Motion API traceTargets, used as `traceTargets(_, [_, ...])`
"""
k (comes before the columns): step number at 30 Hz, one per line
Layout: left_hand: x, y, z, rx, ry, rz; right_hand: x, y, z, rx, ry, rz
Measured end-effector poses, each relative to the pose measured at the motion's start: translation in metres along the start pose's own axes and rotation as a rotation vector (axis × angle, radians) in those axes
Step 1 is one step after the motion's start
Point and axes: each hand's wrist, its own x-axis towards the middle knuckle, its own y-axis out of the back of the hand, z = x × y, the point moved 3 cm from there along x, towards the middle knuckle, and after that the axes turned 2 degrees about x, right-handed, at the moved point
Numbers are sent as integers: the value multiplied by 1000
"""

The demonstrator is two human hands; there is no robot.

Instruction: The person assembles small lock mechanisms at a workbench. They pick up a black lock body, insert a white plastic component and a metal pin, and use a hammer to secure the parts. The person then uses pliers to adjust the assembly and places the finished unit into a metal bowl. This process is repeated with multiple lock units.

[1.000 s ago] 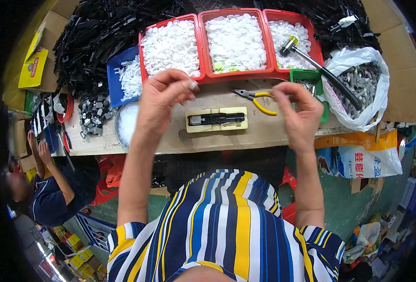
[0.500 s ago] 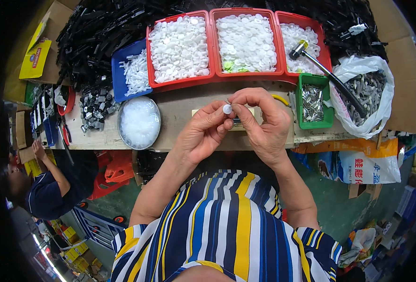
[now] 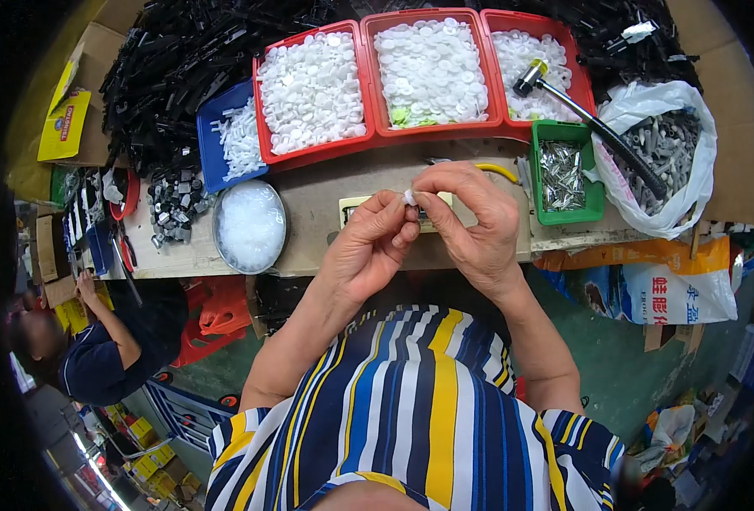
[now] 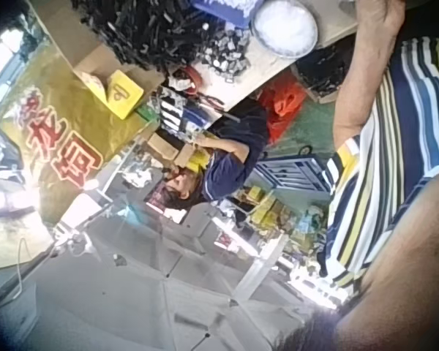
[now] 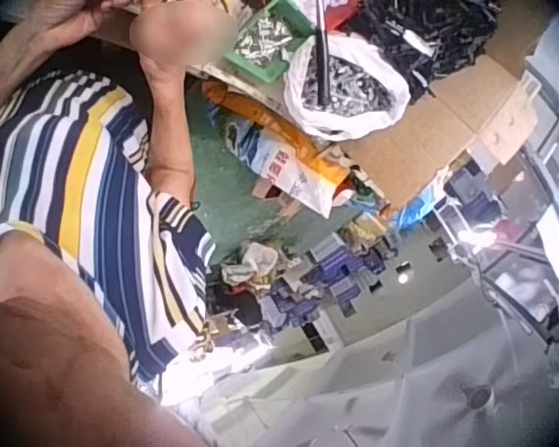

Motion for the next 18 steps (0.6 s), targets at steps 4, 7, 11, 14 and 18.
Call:
traceTargets(4, [-2,-1,1,46,-82,5,-8,2,-2,-43,40,13])
traceTargets(7, [-7,3,3,192,-122,-23,-10,-3,-2,-64,91,-7])
traceTargets(11, [-16,-4,12,351,-261,-31,-9,-7,-3,5,-37,-72])
traceTargets(14, [-21,-6,21,534,-355,-56,-9,-11,-4,66,-55,-139])
traceTargets(18, [-28,-10,33,859,-484,-74,-8,-14,-3,61,-55,-194])
